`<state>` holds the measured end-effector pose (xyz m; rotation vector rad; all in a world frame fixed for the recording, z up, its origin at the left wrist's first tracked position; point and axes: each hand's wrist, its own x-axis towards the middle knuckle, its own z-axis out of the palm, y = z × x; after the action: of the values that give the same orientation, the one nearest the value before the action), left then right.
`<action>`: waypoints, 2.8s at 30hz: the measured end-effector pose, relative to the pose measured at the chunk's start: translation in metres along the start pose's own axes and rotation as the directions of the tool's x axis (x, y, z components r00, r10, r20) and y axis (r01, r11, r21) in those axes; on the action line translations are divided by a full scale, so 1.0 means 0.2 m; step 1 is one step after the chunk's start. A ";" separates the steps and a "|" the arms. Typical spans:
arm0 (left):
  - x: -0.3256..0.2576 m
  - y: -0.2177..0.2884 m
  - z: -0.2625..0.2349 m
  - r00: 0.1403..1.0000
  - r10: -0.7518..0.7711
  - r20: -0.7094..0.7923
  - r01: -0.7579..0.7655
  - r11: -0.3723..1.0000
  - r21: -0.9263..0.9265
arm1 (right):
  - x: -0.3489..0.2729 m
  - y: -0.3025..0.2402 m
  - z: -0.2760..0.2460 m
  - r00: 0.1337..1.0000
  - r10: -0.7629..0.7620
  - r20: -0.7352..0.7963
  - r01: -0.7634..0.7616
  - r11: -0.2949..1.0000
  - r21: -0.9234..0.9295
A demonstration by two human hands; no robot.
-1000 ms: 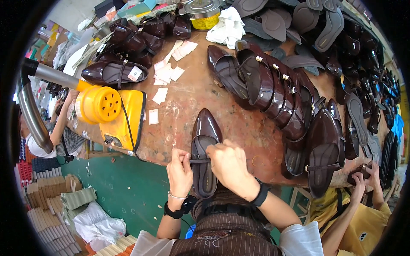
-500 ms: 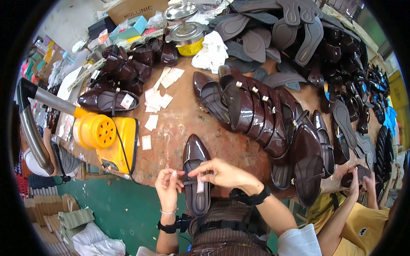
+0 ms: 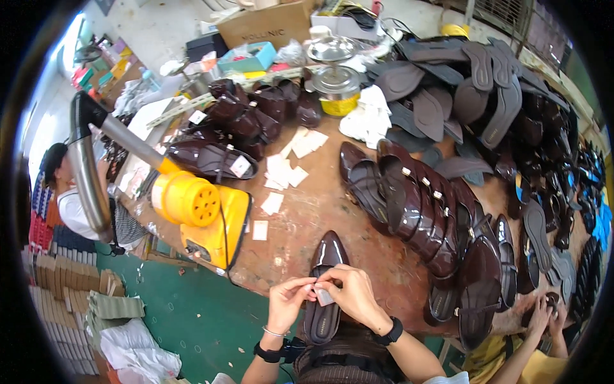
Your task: Finishing and inspecting women's flats in a factory setting, including wiping, applying labels, and heating.
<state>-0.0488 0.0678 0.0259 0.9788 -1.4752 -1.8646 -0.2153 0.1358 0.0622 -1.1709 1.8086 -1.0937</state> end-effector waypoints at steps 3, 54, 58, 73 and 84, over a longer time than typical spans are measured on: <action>-0.03 0.00 0.01 0.999 -0.037 -0.008 0.037 0.998 -0.042 | -0.01 0.05 0.04 0.999 -0.031 -0.036 0.034 0.996 0.080; 0.44 0.72 -0.19 0.927 0.374 0.006 -0.330 0.811 0.482 | -1.15 0.31 -0.95 0.660 0.390 -0.642 -0.457 0.887 0.068; 0.22 0.44 0.08 0.981 0.041 0.190 -0.097 0.951 0.292 | -1.19 0.33 -1.08 0.672 0.414 -0.615 -0.606 0.784 -0.135; -0.21 0.27 0.62 0.355 -0.167 0.920 0.361 0.932 0.029 | -1.46 0.66 -1.34 0.653 -0.090 -0.752 -0.317 0.869 -0.380; -0.34 -0.01 0.10 0.989 0.147 0.016 -0.131 0.918 -0.374 | -0.66 -0.43 -0.27 0.994 -0.112 0.008 0.111 0.966 -0.234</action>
<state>-0.0271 0.1337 0.0398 0.6374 -1.1205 -1.9741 -0.1900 0.2536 0.1759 -1.4242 1.9355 -0.9640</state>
